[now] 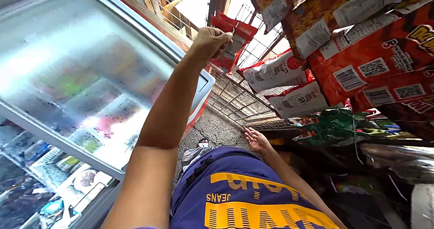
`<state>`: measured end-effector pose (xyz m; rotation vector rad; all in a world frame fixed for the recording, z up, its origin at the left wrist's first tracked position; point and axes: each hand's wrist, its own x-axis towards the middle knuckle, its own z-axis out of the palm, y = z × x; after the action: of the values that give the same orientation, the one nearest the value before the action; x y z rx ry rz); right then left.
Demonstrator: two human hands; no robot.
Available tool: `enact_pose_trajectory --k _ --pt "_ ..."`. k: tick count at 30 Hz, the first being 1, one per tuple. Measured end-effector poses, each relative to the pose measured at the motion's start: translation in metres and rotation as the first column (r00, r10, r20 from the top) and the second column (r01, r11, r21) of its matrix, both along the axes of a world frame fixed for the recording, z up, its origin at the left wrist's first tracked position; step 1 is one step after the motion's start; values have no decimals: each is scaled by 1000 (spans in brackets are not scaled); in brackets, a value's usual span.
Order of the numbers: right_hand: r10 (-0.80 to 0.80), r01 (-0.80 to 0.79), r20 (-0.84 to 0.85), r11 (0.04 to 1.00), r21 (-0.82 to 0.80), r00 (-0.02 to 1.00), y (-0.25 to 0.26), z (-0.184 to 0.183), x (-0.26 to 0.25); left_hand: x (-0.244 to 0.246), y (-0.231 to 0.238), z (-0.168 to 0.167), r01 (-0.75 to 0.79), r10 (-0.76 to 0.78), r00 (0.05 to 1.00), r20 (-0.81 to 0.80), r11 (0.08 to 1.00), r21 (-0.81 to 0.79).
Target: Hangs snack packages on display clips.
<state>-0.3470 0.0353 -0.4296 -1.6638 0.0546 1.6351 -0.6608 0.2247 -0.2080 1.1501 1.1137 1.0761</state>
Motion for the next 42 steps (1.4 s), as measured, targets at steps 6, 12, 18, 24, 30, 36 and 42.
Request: enact_pose_trajectory --k 6,12,18,24,30,36,42 --pt "40 -40 25 999 -7 999 -6 -1 1 13 2 17 28 -47 977 -208 995 -94" --pt "50 -50 40 999 -18 998 -7 0 1 7 0 24 32 -31 985 -171 999 1" --pt "72 -71 57 997 -28 996 -5 -1 1 7 -10 31 122 -120 976 -182 993 -2" --pt "103 -101 76 994 -33 992 -1 -1 -4 19 -6 22 159 -152 967 -206 987 17" --pt "135 -131 88 990 -47 987 2 -4 -4 25 -8 25 208 -170 912 -373 976 65" --pt "172 -168 113 985 -39 979 3 -1 -4 36 -12 37 273 -149 776 -612 955 115" --pt "177 -173 112 984 -41 978 4 0 0 38 -17 48 230 -107 766 -634 967 115"
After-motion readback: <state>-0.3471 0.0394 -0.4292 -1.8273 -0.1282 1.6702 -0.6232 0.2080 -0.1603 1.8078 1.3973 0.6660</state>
